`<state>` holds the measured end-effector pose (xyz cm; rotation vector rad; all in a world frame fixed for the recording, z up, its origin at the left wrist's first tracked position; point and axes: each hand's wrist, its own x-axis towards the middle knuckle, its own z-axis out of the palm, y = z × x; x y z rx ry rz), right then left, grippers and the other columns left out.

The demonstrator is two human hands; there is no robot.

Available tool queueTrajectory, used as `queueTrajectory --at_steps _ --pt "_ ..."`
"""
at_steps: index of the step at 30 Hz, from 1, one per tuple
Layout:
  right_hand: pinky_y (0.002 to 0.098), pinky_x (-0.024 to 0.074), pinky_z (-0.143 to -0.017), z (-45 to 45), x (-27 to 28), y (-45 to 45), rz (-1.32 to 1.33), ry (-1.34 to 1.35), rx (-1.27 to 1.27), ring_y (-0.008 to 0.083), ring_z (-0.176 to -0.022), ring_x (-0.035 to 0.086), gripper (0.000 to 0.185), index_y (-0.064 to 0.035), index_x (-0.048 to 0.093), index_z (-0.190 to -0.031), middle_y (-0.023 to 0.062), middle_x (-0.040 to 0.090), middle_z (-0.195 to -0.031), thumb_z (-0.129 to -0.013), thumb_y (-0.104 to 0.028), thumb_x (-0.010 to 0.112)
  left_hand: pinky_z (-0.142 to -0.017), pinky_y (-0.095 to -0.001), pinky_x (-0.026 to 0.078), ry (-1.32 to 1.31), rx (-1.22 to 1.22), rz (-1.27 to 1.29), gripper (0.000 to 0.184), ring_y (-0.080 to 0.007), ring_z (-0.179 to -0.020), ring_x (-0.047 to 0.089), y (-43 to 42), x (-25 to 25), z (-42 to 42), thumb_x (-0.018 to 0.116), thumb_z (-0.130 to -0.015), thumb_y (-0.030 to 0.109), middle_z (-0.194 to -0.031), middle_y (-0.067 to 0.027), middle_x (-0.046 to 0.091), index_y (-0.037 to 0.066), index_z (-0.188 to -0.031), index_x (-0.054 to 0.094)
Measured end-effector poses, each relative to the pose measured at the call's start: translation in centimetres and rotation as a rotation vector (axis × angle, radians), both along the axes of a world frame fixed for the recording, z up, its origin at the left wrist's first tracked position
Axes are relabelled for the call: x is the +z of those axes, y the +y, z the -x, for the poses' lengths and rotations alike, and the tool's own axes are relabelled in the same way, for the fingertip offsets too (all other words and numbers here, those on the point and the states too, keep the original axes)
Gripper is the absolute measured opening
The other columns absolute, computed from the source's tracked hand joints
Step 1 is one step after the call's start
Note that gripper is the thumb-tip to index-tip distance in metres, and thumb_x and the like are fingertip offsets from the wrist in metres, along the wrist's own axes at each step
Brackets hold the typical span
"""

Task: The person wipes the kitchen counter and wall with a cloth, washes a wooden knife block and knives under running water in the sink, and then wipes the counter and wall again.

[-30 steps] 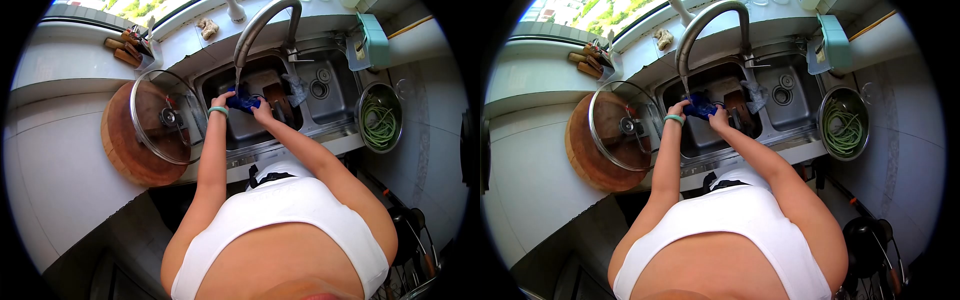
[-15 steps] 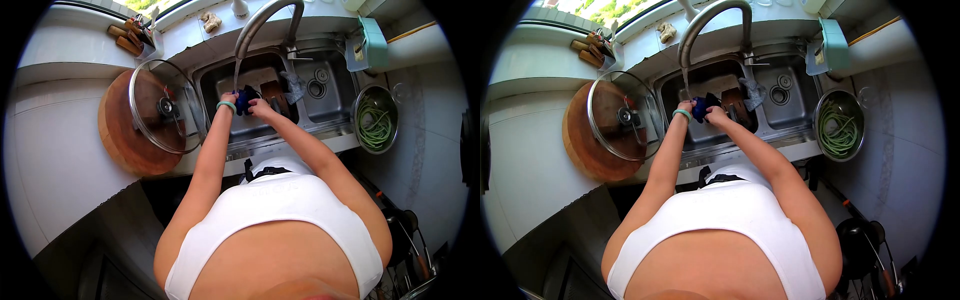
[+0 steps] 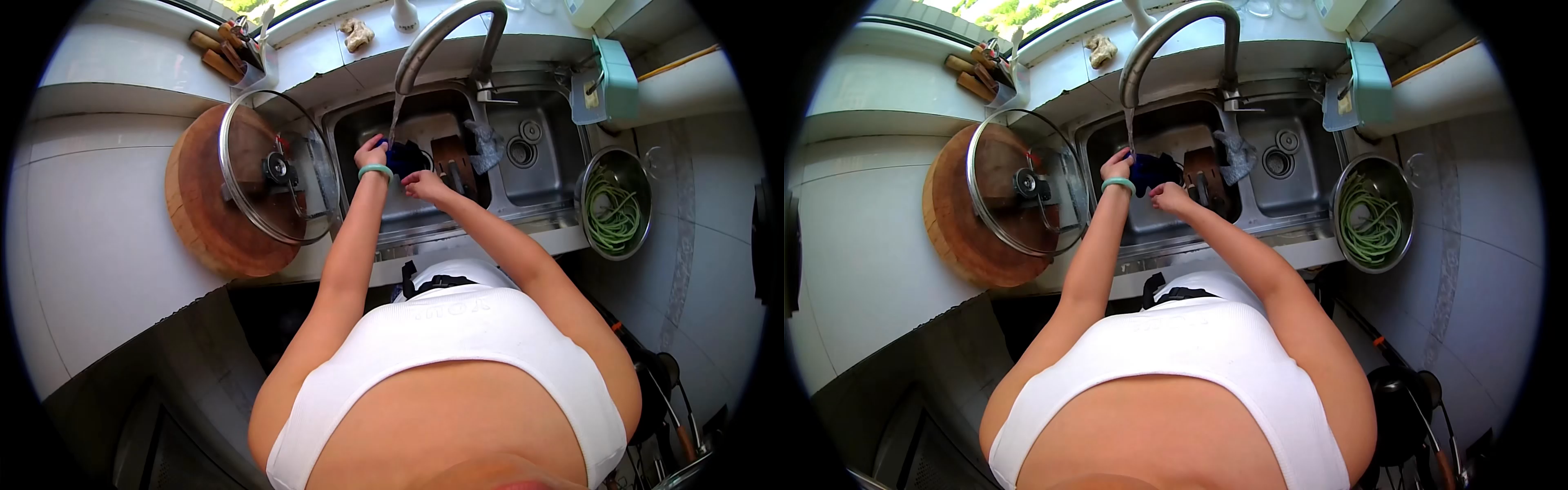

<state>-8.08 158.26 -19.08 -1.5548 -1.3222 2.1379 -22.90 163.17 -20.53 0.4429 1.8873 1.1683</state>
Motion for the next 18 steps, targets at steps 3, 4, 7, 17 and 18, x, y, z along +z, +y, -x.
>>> queueTrajectory --at_steps 3,4,7,17,18 --pt "0.0264 0.0500 -0.070 0.0 0.4 0.1 0.009 0.007 -0.004 0.0131 -0.077 0.061 0.021 -0.0003 0.060 -0.104 0.0065 0.063 -0.087 -0.085 -0.005 0.055 -0.066 -0.0271 0.050 -0.102 0.063 -0.065 0.030 -0.0169 -0.074 0.062 0.4 -0.7 0.1 0.060 -0.074 -0.010 -0.084 -0.0084 0.066 0.001 -0.101 0.066" --pt "0.0265 0.0501 -0.070 0.0 0.4 0.1 0.025 0.004 -0.021 0.0130 -0.077 0.060 0.020 -0.0003 0.060 -0.104 0.0065 0.063 -0.087 -0.085 -0.005 0.054 -0.066 -0.0271 0.050 -0.102 0.063 -0.065 0.030 -0.0169 -0.074 0.062 0.3 -0.6 0.1 0.060 -0.074 -0.010 -0.084 -0.0084 0.066 0.001 -0.101 0.066" --pt "0.0275 0.0504 -0.073 0.2 -0.2 0.0 0.056 0.046 -0.069 0.0145 -0.080 0.061 0.022 0.0010 0.059 -0.105 0.0085 0.063 -0.090 -0.089 -0.012 0.053 -0.062 -0.0275 0.050 -0.186 0.046 -0.075 0.033 -0.0183 -0.071 0.063 -0.3 1.2 -0.4 0.059 -0.072 -0.010 -0.082 -0.0093 0.065 0.000 -0.103 0.064" --pt "0.0414 0.0414 -0.092 2.9 0.0 2.1 0.452 0.335 -0.689 0.0266 -0.107 0.052 0.052 -0.0017 0.050 -0.115 0.0126 0.056 -0.112 -0.087 -0.045 0.055 -0.050 -0.0222 0.043 -0.282 0.179 -0.230 0.034 -0.0112 -0.061 0.055 -2.7 8.2 -1.9 0.060 -0.064 -0.007 -0.072 -0.0021 0.057 0.003 -0.096 0.060" --pt "0.0451 0.0362 -0.096 3.5 0.3 2.9 0.572 0.339 -0.763 0.0284 -0.111 0.048 0.053 -0.0026 0.051 -0.112 0.0123 0.056 -0.113 -0.085 -0.047 0.057 -0.055 -0.0248 0.047 -0.277 0.159 -0.252 0.034 -0.0133 -0.063 0.056 -2.9 8.6 -1.8 0.058 -0.066 -0.009 -0.073 -0.0034 0.057 0.001 -0.098 0.059"
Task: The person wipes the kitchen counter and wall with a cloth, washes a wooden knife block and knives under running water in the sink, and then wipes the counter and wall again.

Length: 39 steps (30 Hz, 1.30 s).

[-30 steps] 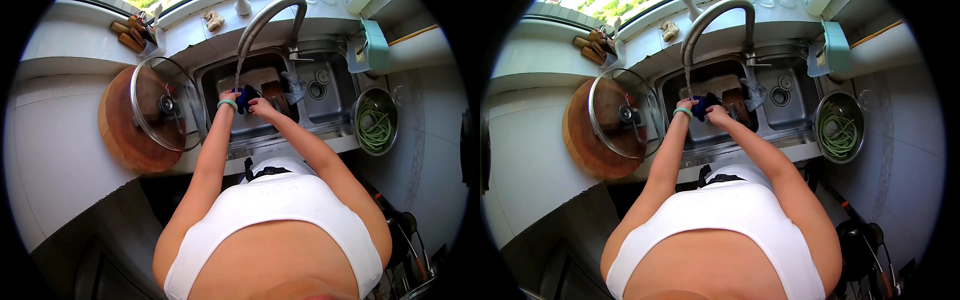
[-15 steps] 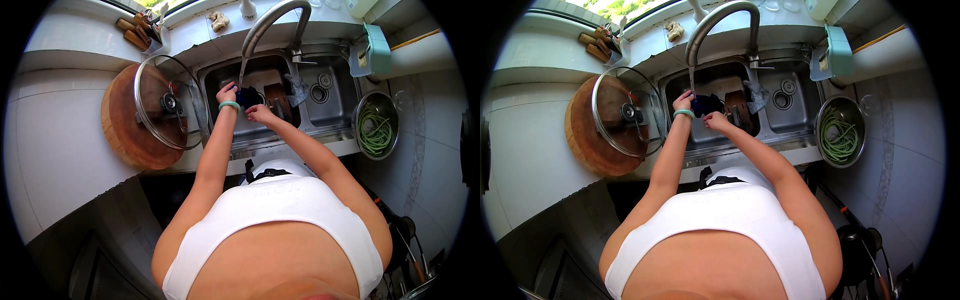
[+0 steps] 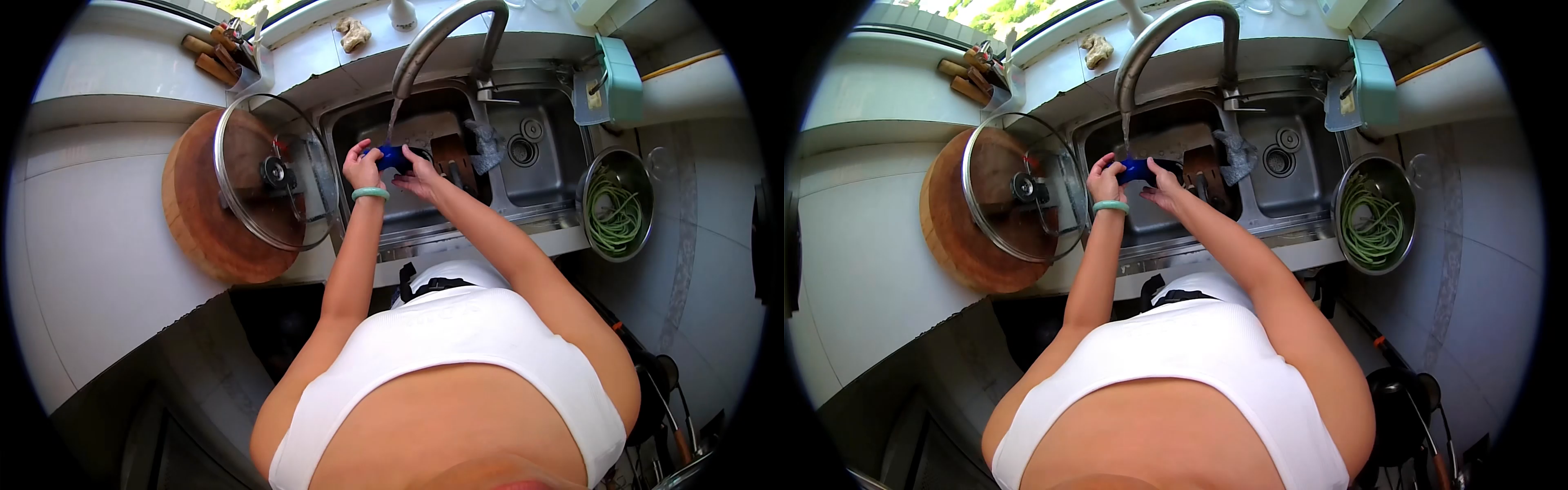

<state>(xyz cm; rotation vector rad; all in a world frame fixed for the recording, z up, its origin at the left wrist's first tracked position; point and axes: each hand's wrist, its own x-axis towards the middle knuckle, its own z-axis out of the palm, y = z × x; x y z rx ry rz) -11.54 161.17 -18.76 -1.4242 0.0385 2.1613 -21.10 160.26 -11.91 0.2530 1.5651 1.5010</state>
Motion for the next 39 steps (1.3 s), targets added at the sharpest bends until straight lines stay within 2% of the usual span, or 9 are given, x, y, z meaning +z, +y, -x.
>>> queueTrajectory --at_steps 4,7,11,13,17,18,25,30,39 --pt "0.0530 0.0394 -0.093 0.6 -0.3 2.0 -0.012 0.114 0.026 0.0319 -0.101 0.054 0.045 -0.0042 0.052 -0.105 0.0129 0.058 -0.108 -0.084 -0.043 0.059 -0.060 -0.0247 0.048 0.003 -0.074 -0.076 0.036 -0.0129 -0.064 0.054 -0.8 2.0 0.4 0.055 -0.067 -0.009 -0.076 -0.0044 0.056 0.001 -0.102 0.056" --pt "0.0534 0.0490 -0.079 2.9 -11.6 3.9 0.128 0.300 -0.051 0.0312 -0.083 0.060 0.031 -0.0043 0.052 -0.106 0.0147 0.059 -0.101 -0.086 -0.028 0.054 -0.063 -0.0229 0.046 -0.047 -0.120 -0.137 0.037 -0.0110 -0.067 0.052 -1.3 3.0 0.7 0.053 -0.068 -0.007 -0.080 -0.0042 0.055 0.000 -0.104 0.056" --pt "0.0492 0.0534 -0.065 2.9 -9.1 2.6 0.298 0.243 -0.137 0.0278 -0.070 0.062 0.022 -0.0028 0.053 -0.103 0.0161 0.060 -0.096 -0.085 -0.015 0.047 -0.069 -0.0241 0.046 -0.047 -0.040 -0.124 0.032 -0.0123 -0.072 0.053 -1.7 -0.3 1.9 0.052 -0.072 -0.003 -0.082 -0.0045 0.056 -0.001 -0.103 0.058" --pt "0.0483 0.0533 -0.066 2.7 -6.2 0.8 0.021 0.076 -0.227 0.0254 -0.076 0.063 0.026 -0.0011 0.053 -0.107 0.0164 0.060 -0.098 -0.085 -0.012 0.045 -0.073 -0.0271 0.046 -0.026 0.062 -0.054 0.027 -0.0145 -0.077 0.055 -1.8 -3.5 2.2 0.052 -0.076 0.000 -0.086 -0.0052 0.058 -0.001 -0.101 0.058" --pt "0.0323 0.0496 -0.072 2.2 -1.1 -2.0 -0.331 -0.254 0.122 0.0224 -0.082 0.062 0.032 -0.0008 0.056 -0.109 0.0107 0.062 -0.092 -0.088 -0.024 0.054 -0.076 -0.0338 0.047 -0.476 -0.043 0.305 0.027 -0.0210 -0.081 0.057 -1.2 -8.9 2.7 0.062 -0.082 0.031 -0.086 -0.0042 0.058 0.009 -0.097 0.060" --pt "0.0332 0.0481 -0.076 2.1 -0.7 -2.6 -0.451 -0.403 0.189 0.0272 -0.084 0.061 0.044 -0.0004 0.063 -0.099 0.0187 0.060 -0.099 -0.078 -0.038 0.066 -0.074 -0.0358 0.048 -0.518 -0.108 0.277 0.028 -0.0225 -0.081 0.057 -1.0 -6.8 1.5 0.062 -0.083 0.035 -0.080 -0.0038 0.057 0.010 -0.092 0.058" --pt "0.0408 0.0449 -0.080 1.2 2.5 -2.2 -0.780 -0.952 0.313 0.0355 -0.088 0.057 0.049 -0.0003 0.059 -0.081 0.0228 0.060 -0.090 -0.068 -0.046 0.071 -0.073 -0.0312 0.046 -1.132 -0.669 -0.134 0.021 -0.0225 -0.078 0.053 0.5 -20.2 3.5 0.056 -0.086 0.032 -0.078 -0.0069 0.054 0.012 -0.080 0.055" --pt "0.0421 0.0466 -0.069 -0.1 3.6 -1.5 -0.769 -0.849 0.292 0.0366 -0.072 0.060 0.043 -0.0008 0.061 -0.074 0.0184 0.062 -0.073 -0.072 -0.043 0.070 -0.070 -0.0306 0.045 -0.763 -0.400 0.040 0.024 -0.0222 -0.075 0.055 0.0 -23.6 3.2 0.052 -0.088 0.032 -0.077 -0.0063 0.057 0.011 -0.079 0.057" --pt "0.0420 0.0468 -0.067 -0.2 1.5 -1.2 -0.747 -0.890 0.345 0.0368 -0.073 0.061 0.045 -0.0001 0.061 -0.071 0.0210 0.062 -0.071 -0.076 -0.044 0.065 -0.073 -0.0329 0.046 0.187 -0.243 0.495 0.033 -0.0227 -0.080 0.059 0.1 -10.7 -0.6 0.054 -0.086 0.033 -0.087 -0.0111 0.063 0.001 -0.087 0.062"
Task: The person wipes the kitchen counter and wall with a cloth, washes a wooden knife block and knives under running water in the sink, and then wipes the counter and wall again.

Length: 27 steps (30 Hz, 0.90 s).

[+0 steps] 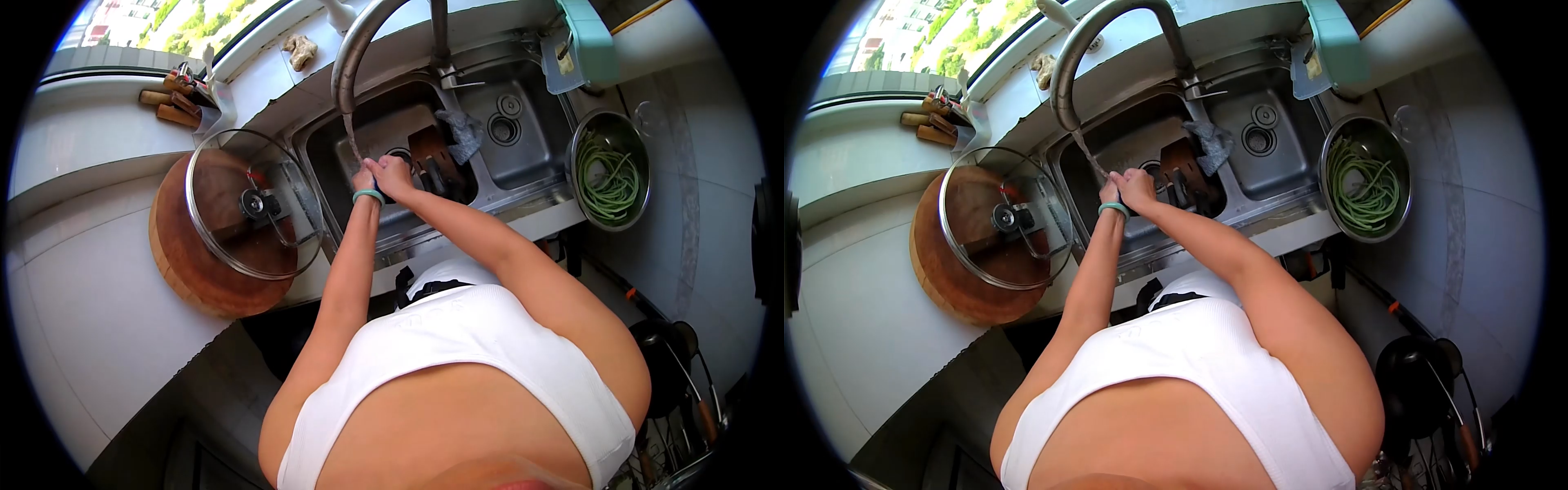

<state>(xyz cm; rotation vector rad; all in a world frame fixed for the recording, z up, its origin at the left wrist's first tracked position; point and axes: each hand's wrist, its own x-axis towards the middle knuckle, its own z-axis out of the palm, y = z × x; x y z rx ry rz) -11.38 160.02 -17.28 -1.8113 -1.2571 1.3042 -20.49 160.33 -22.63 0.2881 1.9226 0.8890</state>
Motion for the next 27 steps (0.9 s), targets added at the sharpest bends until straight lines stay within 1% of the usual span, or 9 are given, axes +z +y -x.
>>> queueTrajectory --at_steps 4,8,10,15,19,21,24,25,27 --pt "0.0423 0.0472 -0.068 1.5 -2.7 -0.9 0.042 0.095 -0.065 0.0369 -0.072 0.061 0.048 -0.0016 0.062 -0.078 0.0195 0.063 -0.074 -0.079 -0.049 0.061 -0.073 -0.0337 0.047 0.078 -0.020 0.013 0.037 -0.0229 -0.082 0.060 0.4 1.4 1.0 0.055 -0.086 0.034 -0.090 -0.0127 0.064 -0.002 -0.090 0.063" --pt "0.0419 0.0475 -0.073 1.5 -6.5 -0.4 0.242 0.162 -0.167 0.0319 -0.084 0.060 0.049 -0.0058 0.059 -0.100 0.0152 0.063 -0.095 -0.082 -0.051 0.057 -0.059 -0.0331 0.047 0.076 -0.221 -0.027 0.031 -0.0184 -0.066 0.059 1.9 -0.2 5.6 0.058 -0.085 0.027 -0.081 -0.0088 0.063 -0.003 -0.091 0.061" --pt "0.0384 0.0452 -0.083 -0.1 -5.4 0.4 0.515 1.032 0.026 0.0288 -0.097 0.056 0.045 -0.0112 0.057 -0.107 0.0143 0.060 -0.105 -0.081 -0.047 0.060 -0.056 -0.0322 0.048 -0.009 -0.181 -0.026 0.025 -0.0166 -0.065 0.059 2.0 1.8 5.7 0.061 -0.085 0.019 -0.083 -0.0085 0.062 -0.003 -0.097 0.060" --pt "0.0485 0.0472 -0.073 -1.7 0.5 2.9 0.759 1.126 -0.211 0.0259 -0.089 0.059 0.038 -0.0096 0.056 -0.110 0.0107 0.060 -0.102 -0.078 -0.026 0.069 -0.055 -0.0339 0.050 -0.005 0.031 -0.153 0.023 -0.0177 -0.072 0.060 1.4 5.4 2.5 0.059 -0.086 0.011 -0.087 -0.0083 0.061 0.001 -0.106 0.056" --pt "0.0503 0.0468 -0.077 -2.2 -1.1 4.6 0.541 0.675 -0.255 0.0269 -0.092 0.058 0.051 -0.0067 0.050 -0.115 0.0138 0.058 -0.105 -0.069 -0.006 0.072 -0.062 -0.0387 0.052 -0.150 0.115 -0.170 0.041 -0.0229 -0.079 0.058 -0.3 5.0 0.8 0.058 -0.087 0.010 -0.108 -0.0131 0.054 0.005 -0.124 0.041" --pt "0.0443 0.0466 -0.083 -3.7 -2.1 5.2 0.269 0.240 -0.137 0.0325 -0.094 0.059 0.063 -0.0042 0.046 -0.119 0.0179 0.058 -0.108 -0.065 -0.016 0.075 -0.070 -0.0401 0.052 -0.211 0.036 -0.036 0.060 -0.0263 -0.091 0.056 -1.5 3.0 0.5 0.058 -0.088 0.013 -0.118 -0.0160 0.049 0.005 -0.135 0.023" --pt "0.0367 0.0447 -0.088 -7.2 -3.0 6.6 -0.037 -0.163 0.062 0.0374 -0.099 0.058 0.071 -0.0042 0.046 -0.124 0.0241 0.058 -0.111 -0.063 -0.031 0.073 -0.083 -0.0339 0.048 -0.148 -0.362 0.062 0.074 -0.0261 -0.109 0.051 -3.9 1.7 -2.1 0.061 -0.074 0.000 -0.124 -0.0168 0.048 0.001 -0.138 0.023" --pt "0.0376 0.0448 -0.088 -8.5 -3.1 7.2 -0.038 -0.135 0.161 0.0363 -0.099 0.059 0.065 -0.0047 0.050 -0.121 0.0235 0.059 -0.109 -0.067 -0.033 0.070 -0.083 -0.0339 0.048 -0.165 -0.327 0.065 0.074 -0.0261 -0.109 0.051 -4.4 1.0 -3.3 0.061 -0.074 0.000 -0.124 -0.0168 0.048 0.001 -0.138 0.023" --pt "0.0376 0.0471 -0.082 -9.5 -2.5 7.4 0.137 0.109 0.004 0.0344 -0.092 0.061 0.051 -0.0030 0.058 -0.105 0.0214 0.062 -0.101 -0.067 -0.033 0.071 -0.088 -0.0304 0.044 -0.201 -0.656 -0.063 0.085 -0.0242 -0.120 0.044 -5.7 -0.2 -5.4 0.058 -0.064 -0.005 -0.132 -0.0153 0.042 0.003 -0.141 0.022"
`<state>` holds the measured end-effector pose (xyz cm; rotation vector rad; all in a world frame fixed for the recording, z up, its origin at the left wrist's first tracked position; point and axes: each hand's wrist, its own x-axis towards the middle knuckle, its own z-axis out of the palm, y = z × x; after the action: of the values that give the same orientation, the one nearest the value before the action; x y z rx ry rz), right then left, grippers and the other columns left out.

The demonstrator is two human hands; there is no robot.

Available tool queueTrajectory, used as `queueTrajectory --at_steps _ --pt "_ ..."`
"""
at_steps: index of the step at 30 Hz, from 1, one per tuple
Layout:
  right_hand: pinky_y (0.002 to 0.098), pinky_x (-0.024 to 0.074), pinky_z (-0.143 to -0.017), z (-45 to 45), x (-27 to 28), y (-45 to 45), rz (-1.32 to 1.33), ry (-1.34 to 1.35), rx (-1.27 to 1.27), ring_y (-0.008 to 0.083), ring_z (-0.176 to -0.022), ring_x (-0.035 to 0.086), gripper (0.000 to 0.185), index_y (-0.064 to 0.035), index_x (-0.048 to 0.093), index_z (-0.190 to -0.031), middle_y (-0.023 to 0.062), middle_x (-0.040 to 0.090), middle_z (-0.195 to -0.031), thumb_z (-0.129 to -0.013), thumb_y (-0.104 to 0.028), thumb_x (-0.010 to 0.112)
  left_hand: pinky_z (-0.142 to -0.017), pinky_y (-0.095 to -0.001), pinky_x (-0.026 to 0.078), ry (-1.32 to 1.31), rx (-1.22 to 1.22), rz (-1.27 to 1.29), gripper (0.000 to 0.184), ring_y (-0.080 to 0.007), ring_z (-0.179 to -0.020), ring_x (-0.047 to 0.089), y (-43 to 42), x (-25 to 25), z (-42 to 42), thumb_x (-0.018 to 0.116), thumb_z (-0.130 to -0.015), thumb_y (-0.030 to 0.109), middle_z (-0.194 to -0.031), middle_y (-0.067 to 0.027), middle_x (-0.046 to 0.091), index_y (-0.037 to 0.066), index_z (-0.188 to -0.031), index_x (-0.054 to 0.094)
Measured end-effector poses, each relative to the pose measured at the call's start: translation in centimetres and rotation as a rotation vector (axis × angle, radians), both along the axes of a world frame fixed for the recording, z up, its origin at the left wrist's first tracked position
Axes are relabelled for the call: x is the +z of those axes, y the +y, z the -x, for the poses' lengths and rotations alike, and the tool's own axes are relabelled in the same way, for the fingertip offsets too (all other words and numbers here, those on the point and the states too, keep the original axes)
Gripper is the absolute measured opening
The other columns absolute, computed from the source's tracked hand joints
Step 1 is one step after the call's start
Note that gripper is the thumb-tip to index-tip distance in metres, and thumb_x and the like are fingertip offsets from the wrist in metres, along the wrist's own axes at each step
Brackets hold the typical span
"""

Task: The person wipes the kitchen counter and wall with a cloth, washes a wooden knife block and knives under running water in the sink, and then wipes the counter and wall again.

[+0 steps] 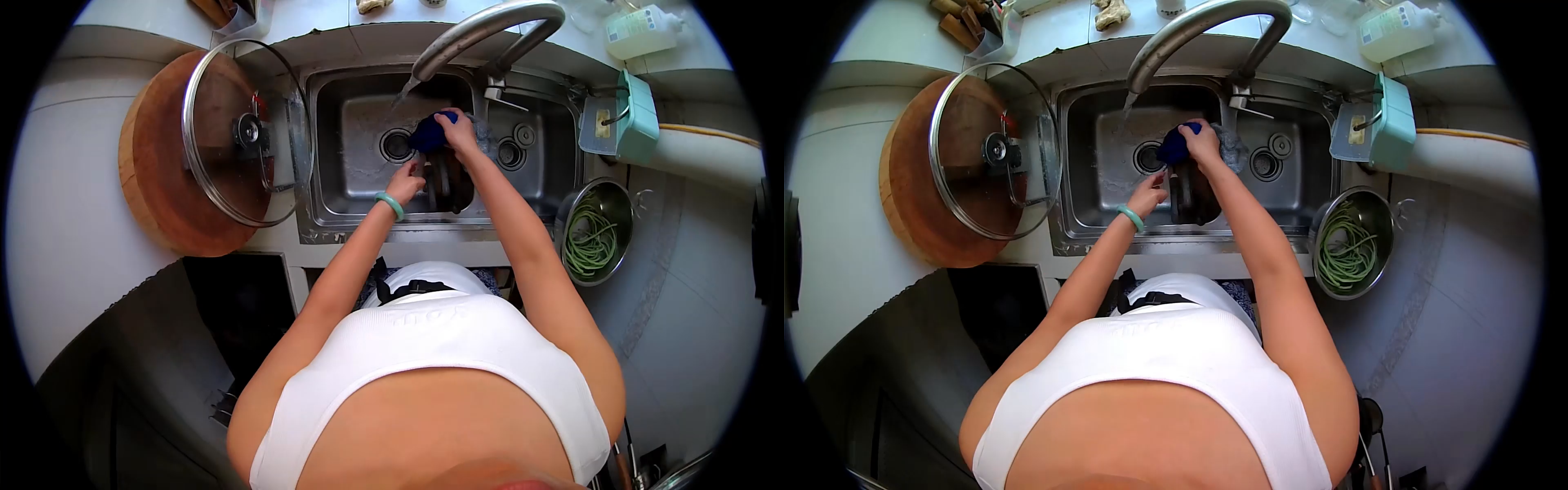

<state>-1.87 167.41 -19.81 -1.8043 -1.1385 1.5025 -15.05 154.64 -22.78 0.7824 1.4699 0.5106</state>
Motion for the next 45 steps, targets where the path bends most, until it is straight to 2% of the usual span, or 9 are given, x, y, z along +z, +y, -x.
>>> queueTrajectory --at_steps 3,8,13,17,21,24,27,39,45 --pt "0.0375 0.0481 -0.077 -1.7 -0.5 -0.1 0.029 -0.024 0.058 0.0338 -0.086 0.062 0.047 -0.0022 0.060 -0.095 0.0205 0.064 -0.093 -0.063 -0.034 0.075 -0.096 -0.0324 0.039 -0.430 0.187 -0.037 0.093 -0.0303 -0.126 0.038 -1.3 0.4 -1.4 0.061 -0.059 -0.002 -0.133 -0.0191 0.041 0.002 -0.142 0.018" --pt "0.0396 0.0476 -0.077 -0.6 3.4 -0.7 -0.221 -0.489 0.630 0.0364 -0.084 0.062 0.056 -0.0009 0.060 -0.092 0.0220 0.064 -0.087 -0.054 -0.036 0.082 -0.101 -0.0361 0.035 0.023 -0.053 -0.349 0.108 -0.0327 -0.126 0.037 -3.7 -0.9 -1.9 0.073 -0.052 -0.002 -0.135 -0.0190 0.036 0.006 -0.143 0.015" --pt "0.0406 0.0466 -0.081 -1.0 -0.2 -0.9 -0.240 -0.603 0.599 0.0381 -0.089 0.061 0.062 0.0031 0.056 -0.099 0.0253 0.063 -0.090 -0.057 -0.036 0.080 -0.097 -0.0360 0.038 0.280 0.153 -0.396 0.096 -0.0290 -0.117 0.044 -2.7 1.5 -4.9 0.078 -0.062 0.016 -0.134 -0.0150 0.040 0.007 -0.141 0.024" --pt "0.0403 0.0458 -0.083 -0.4 0.1 -1.6 -0.203 -0.605 0.571 0.0388 -0.093 0.060 0.060 0.0039 0.055 -0.104 0.0260 0.062 -0.094 -0.064 -0.036 0.075 -0.090 -0.0335 0.043 -0.871 1.031 0.078 0.049 -0.0195 -0.109 0.051 -0.8 0.4 -5.6 0.051 -0.091 0.033 -0.121 -0.0057 0.052 0.011 -0.133 0.042" --pt "0.0402 0.0455 -0.083 0.0 0.4 -3.2 -0.200 -0.582 0.526 0.0392 -0.094 0.060 0.059 0.0039 0.055 -0.107 0.0262 0.062 -0.095 -0.067 -0.035 0.072 -0.065 -0.0272 0.050 -0.942 1.116 0.041 0.038 -0.0145 -0.076 0.060 -1.8 -0.3 -4.8 0.053 -0.089 0.042 -0.088 -0.0030 0.061 0.012 -0.112 0.058" --pt "0.0399 0.0455 -0.083 0.4 0.9 -5.5 -0.125 -0.509 0.495 0.0386 -0.094 0.060 0.056 0.0037 0.055 -0.107 0.0262 0.062 -0.096 -0.069 -0.034 0.071 -0.088 -0.0271 0.044 -0.945 1.039 0.180 0.040 -0.0131 -0.100 0.056 -3.7 0.4 -2.3 0.050 -0.093 0.028 -0.116 -0.0052 0.057 0.010 -0.129 0.048" --pt "0.0408 0.0449 -0.085 1.8 1.0 -7.2 -0.080 -0.323 0.340 0.0400 -0.095 0.059 0.052 -0.0020 0.053 -0.114 0.0265 0.061 -0.099 -0.071 -0.029 0.068 -0.095 -0.0260 0.040 -0.013 0.378 -0.439 0.050 -0.0143 -0.113 0.049 -6.5 -1.8 1.6 0.050 -0.088 0.002 -0.128 -0.0084 0.050 0.006 -0.137 0.037" --pt "0.0364 0.0433 -0.089 1.4 -5.8 -6.0 -0.073 -0.300 0.388 0.0342 -0.102 0.056 0.063 0.0091 0.062 -0.101 0.0207 0.057 -0.113 -0.068 -0.044 0.070 -0.101 -0.0353 0.036 0.239 0.009 -0.520 0.097 -0.0297 -0.123 0.041 -6.9 1.5 9.6 0.082 -0.056 0.015 -0.133 -0.0138 0.043 0.012 -0.139 0.032" --pt "0.0374 0.0422 -0.089 2.9 -2.3 -7.8 -0.222 -0.018 0.443 0.0347 -0.101 0.054 0.055 -0.0021 0.061 -0.111 0.0183 0.056 -0.109 -0.072 -0.040 0.069 -0.105 -0.0380 0.031 0.577 -0.138 -0.529 0.105 -0.0334 -0.124 0.035 -6.8 1.5 7.0 0.086 -0.050 0.033 -0.136 -0.0165 0.034 0.006 -0.136 0.031"
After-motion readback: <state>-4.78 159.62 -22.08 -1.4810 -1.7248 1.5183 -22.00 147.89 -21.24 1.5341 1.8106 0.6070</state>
